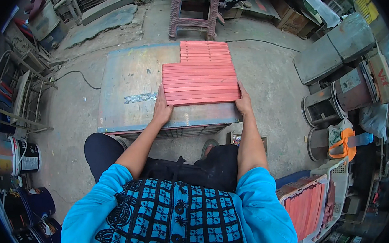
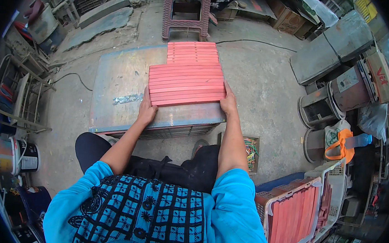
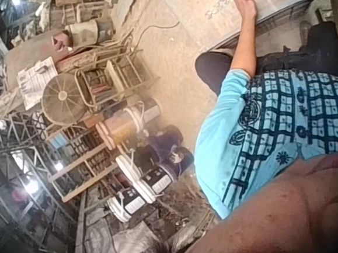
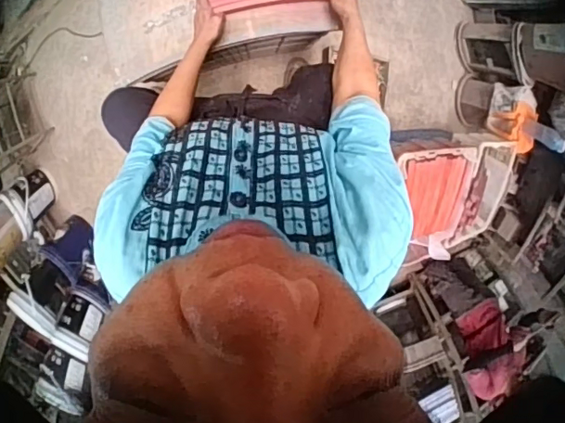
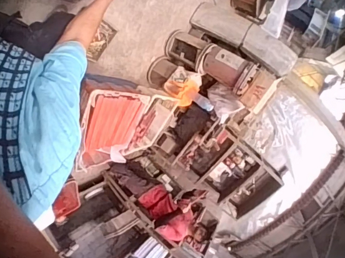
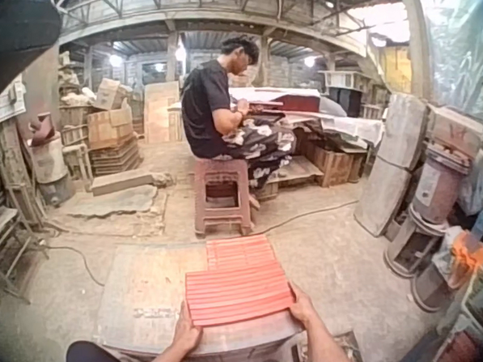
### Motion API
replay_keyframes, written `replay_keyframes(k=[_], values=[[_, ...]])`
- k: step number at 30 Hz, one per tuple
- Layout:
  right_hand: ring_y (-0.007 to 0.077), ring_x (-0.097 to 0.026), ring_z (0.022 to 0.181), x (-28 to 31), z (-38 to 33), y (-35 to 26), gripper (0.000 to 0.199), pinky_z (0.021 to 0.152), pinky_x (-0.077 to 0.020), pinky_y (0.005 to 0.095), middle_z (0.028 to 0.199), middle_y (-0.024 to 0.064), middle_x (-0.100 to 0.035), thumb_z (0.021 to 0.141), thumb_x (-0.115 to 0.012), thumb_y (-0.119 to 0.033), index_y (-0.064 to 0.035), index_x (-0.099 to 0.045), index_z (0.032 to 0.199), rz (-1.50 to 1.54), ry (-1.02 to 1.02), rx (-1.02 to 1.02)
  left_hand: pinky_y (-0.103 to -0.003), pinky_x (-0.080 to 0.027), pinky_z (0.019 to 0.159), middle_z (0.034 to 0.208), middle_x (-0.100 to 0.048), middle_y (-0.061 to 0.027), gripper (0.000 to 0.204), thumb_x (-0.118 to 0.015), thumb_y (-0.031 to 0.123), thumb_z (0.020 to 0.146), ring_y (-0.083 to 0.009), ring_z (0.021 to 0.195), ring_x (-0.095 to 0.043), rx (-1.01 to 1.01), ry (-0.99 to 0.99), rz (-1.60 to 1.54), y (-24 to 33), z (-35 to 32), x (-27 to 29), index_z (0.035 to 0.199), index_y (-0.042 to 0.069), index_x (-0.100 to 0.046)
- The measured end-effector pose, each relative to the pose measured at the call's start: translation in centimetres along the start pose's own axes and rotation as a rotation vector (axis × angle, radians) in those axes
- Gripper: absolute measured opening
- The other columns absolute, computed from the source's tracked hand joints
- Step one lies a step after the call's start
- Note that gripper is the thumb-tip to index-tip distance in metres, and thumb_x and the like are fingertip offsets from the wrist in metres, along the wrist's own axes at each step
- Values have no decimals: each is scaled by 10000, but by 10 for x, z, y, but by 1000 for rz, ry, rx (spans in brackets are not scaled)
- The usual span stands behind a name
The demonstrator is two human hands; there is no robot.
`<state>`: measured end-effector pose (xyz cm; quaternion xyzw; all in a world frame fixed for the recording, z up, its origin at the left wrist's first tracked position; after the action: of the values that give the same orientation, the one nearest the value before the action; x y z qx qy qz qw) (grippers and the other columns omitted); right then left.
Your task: The person takes red wooden slats from a crate, aligns them into stacks on a workspace, and then fastens small metal hardware to the wood using a handheld tool.
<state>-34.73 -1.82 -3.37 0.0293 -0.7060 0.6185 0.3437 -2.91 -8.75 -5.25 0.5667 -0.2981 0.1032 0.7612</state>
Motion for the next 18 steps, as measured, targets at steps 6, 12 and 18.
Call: replay_keyframes(k=[6,12,18], values=[[258,-400,1219,-5,-2,1,782,1012,-294,294,1292,199,-428,626,-355,154,-76,-260,1368,48,120,2,-389,-113,1085,1402,-146,-269,760,-440,44,710,-362,1318,-141,-22,-18,1,0,1,1,1366,-48,-69],[272,-403,1215,-3,-3,2,733,1009,-306,309,1298,184,-425,681,-382,133,-81,-251,1369,-42,140,-32,-396,-113,1082,1405,-146,-267,772,-394,24,682,-361,1317,-148,-35,-35,-20,2,-2,4,1369,-48,-49],[276,-447,1175,0,-2,10,676,982,-340,320,1271,167,-459,737,-416,89,-86,-250,1369,-33,158,47,-388,-126,1079,1378,-178,-300,775,-349,12,635,-386,1304,-165,-135,0,-34,3,0,6,1350,-90,-68]])
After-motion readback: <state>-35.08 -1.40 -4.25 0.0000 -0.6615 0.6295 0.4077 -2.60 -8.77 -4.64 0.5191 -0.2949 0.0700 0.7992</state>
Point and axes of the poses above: each hand's wrist, its own z-axis towards the middle knuckle, its own x-axis out of the back of the hand, y = z × x, the point moved 4 cm from there along z, towards the middle knuckle
